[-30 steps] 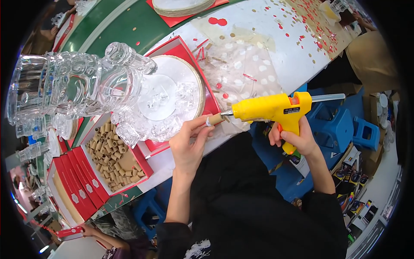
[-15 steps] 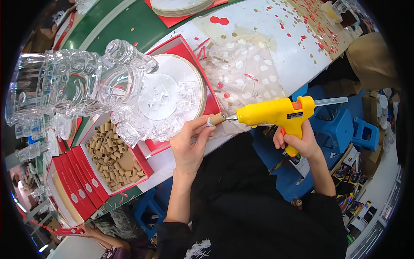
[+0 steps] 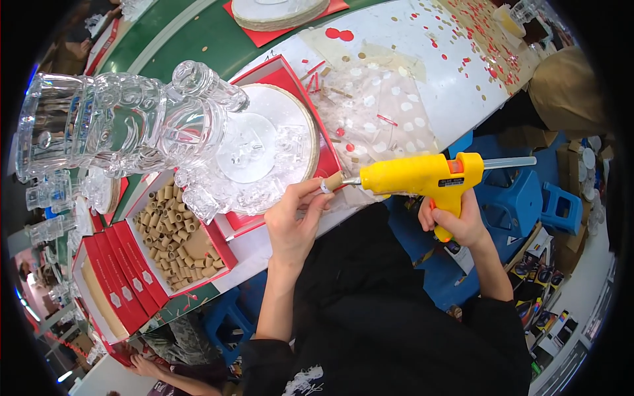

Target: Assembling decorative crystal fixtures by gluing small components and placing them into boxes.

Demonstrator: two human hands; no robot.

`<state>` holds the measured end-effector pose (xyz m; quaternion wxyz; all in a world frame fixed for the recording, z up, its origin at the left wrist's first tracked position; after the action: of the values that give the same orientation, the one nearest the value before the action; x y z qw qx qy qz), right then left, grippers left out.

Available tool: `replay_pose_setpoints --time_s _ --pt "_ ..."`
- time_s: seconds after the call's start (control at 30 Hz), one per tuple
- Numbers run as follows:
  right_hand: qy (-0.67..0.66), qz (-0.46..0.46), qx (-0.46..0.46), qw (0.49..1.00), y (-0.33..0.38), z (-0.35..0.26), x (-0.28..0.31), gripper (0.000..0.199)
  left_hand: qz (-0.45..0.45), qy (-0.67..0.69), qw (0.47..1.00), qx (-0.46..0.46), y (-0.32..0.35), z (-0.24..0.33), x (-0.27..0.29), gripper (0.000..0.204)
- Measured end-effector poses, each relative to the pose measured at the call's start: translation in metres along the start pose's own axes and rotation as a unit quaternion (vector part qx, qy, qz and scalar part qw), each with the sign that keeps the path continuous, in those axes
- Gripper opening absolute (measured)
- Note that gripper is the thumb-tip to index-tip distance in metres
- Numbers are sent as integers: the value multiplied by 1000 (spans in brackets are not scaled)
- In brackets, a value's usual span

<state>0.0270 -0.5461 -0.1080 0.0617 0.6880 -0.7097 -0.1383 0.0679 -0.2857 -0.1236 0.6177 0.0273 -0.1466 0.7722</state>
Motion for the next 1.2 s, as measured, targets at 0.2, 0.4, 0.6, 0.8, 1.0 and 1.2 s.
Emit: replay_pose_setpoints --time_s 0.2,0.4,0.6,0.8,1.0,1.2 --pt "44 16 -1 999 6 -2 1 49 -18 -7 1000 -7 -1 4 0 18" --pt "58 62 38 996 -3 -13 6 40 7 10 1000 -8 -3 6 -3 16" --pt "18 126 131 983 -63 -12 24 23 -24 -86 996 18 -4 17 0 18" --pt "-36 173 158 971 -124 4 24 20 -36 -188 981 -16 -6 24 2 15" --pt "-19 213 144 966 -126 11 23 17 -126 -365 921 -55 -16 36 -15 16" --pt "-10 205 144 968 -122 12 20 15 -171 -418 888 -92 -19 41 -25 11"
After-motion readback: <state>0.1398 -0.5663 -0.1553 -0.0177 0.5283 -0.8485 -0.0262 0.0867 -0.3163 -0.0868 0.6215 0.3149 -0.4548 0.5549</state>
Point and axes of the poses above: each hand's wrist, its own y-axis away from the middle knuckle, its own x-axis out of the back of the hand, z = x × y, the point moved 4 cm from there along -y, towards the middle knuckle, and after that the axes turned 15 degrees about z, right-handed, at the moved point
